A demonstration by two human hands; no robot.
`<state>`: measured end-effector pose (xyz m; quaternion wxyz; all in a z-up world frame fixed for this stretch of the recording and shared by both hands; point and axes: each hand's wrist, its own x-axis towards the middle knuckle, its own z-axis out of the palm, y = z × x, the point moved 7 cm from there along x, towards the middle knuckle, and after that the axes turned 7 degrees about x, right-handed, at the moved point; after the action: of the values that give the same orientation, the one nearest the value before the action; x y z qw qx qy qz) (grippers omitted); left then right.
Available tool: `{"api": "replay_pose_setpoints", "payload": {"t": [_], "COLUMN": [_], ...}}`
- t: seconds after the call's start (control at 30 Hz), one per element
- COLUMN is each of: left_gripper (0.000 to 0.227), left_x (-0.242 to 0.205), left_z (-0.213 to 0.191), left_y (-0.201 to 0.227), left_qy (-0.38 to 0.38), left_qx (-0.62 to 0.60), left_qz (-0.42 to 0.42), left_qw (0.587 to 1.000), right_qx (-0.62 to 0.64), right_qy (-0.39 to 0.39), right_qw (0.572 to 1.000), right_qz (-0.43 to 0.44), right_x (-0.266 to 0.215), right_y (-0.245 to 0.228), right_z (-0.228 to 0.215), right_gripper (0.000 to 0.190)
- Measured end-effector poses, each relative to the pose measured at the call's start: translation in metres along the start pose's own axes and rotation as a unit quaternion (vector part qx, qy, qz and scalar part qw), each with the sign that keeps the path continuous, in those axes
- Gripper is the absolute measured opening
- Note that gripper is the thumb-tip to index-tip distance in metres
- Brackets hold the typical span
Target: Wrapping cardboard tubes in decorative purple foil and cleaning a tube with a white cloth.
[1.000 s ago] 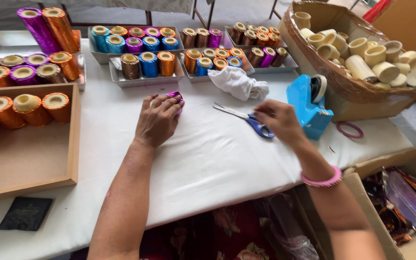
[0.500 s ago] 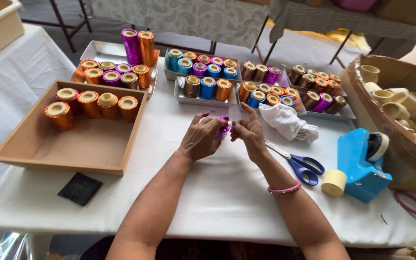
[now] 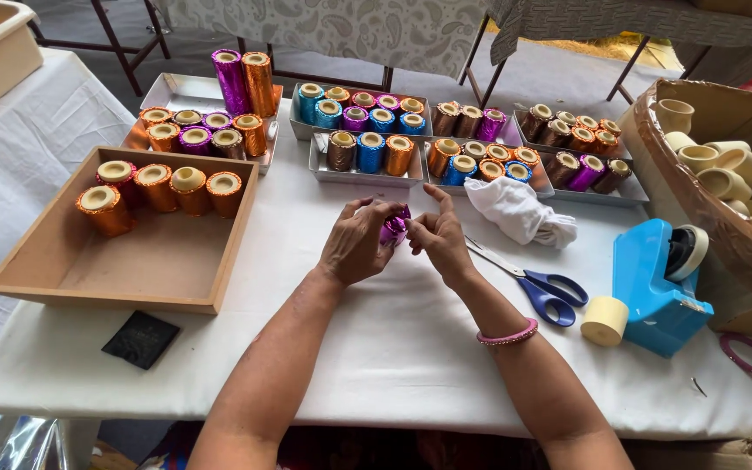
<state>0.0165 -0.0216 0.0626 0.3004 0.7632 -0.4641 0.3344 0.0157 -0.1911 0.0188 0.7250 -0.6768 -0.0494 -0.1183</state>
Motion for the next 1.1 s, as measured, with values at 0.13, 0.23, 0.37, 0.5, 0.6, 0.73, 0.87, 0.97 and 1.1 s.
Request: {"api": "replay_pose_setpoints", "payload": {"t": [0.13,0.23,0.37,0.5,0.6,0.73,0.87,0.97,1.1], "left_gripper": [0.066,0.051,0.032,0.022,0.021,0.024,0.032,0.035,0.056], "left_x": [0.0,0.0,0.006,0.002,0.001,0.001,0.004,0.002,-0.005], "left_z": [-0.003,0.001,0.001,0.02,0.02,0.024,0.023,0.026,0.04], "left_y": [0.004,0.006,0.01,-0.001,-0.003,-0.003,0.002,-0.003,-0.022], "left_qy": [-0.005,-0.019,-0.025,-0.013,0.0,0.001,0.003,-0.001,-0.024], "left_qx": [0.018,0.048,0.08,0.107,0.126,0.136,0.148,0.127,0.048], "left_qz": [0.005,0.013,-0.005,-0.054,-0.061,-0.066,-0.068,-0.086,-0.152], "left_qw": [1.0,0.999,0.996,0.993,0.99,0.988,0.987,0.988,0.987], "right_qx": [-0.048,-0.067,0.05,0.111,0.038,-0.066,-0.159,-0.188,-0.222], "right_qy": [0.02,0.028,-0.036,-0.05,-0.02,0.01,0.046,0.074,0.111], "right_qw": [0.998,0.996,0.995,0.988,0.995,0.996,0.986,0.978,0.96], "right_qz": [0.019,0.047,0.075,0.092,0.089,0.057,-0.001,-0.048,-0.129], "right_x": [-0.003,-0.003,-0.004,-0.005,-0.007,-0.011,-0.01,-0.011,-0.016], "right_y": [-0.005,0.002,0.02,0.023,0.021,0.012,0.007,-0.003,-0.015], "right_z": [0.004,-0.002,-0.005,-0.003,-0.002,0.003,-0.006,-0.009,-0.009], "right_gripper": [0.073,0.068,0.06,0.054,0.05,0.048,0.046,0.046,0.048]}}
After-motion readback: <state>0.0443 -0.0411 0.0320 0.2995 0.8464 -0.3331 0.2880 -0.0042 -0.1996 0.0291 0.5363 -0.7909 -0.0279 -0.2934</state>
